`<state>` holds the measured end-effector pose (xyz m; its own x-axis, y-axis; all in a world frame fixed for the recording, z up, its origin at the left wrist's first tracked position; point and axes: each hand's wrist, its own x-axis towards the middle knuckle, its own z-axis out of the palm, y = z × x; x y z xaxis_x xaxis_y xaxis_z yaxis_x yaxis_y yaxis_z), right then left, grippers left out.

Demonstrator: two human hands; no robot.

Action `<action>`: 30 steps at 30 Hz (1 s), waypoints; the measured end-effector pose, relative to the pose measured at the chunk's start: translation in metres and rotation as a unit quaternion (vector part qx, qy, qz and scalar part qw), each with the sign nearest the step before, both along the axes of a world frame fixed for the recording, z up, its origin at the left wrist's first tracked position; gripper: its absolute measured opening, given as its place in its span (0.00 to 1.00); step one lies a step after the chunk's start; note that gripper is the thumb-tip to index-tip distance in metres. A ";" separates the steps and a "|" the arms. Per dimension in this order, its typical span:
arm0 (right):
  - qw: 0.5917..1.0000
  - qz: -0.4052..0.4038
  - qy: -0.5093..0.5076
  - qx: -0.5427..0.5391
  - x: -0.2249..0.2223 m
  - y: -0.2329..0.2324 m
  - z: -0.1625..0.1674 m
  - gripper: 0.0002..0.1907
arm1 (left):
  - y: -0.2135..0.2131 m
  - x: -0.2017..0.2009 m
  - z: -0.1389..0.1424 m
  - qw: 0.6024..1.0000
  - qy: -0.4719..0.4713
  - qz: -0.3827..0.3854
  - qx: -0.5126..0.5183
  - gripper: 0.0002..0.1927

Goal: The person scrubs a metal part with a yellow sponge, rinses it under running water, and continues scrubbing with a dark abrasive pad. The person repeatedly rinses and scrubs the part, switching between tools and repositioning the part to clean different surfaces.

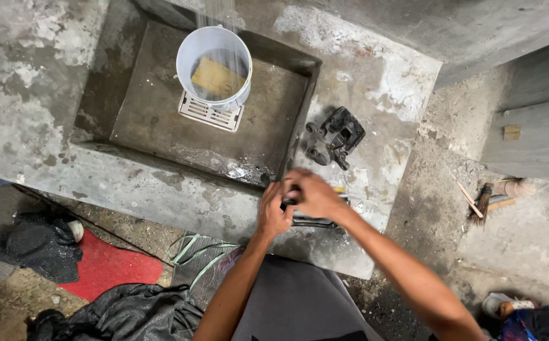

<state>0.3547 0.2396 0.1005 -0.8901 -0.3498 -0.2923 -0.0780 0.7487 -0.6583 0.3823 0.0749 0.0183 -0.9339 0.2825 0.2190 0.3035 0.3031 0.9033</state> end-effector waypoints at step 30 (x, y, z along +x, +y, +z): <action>0.990 -0.117 -0.071 -0.017 0.017 0.021 0.012 0.11 | 0.001 0.001 0.001 1.000 -0.012 -0.026 -0.004 0.14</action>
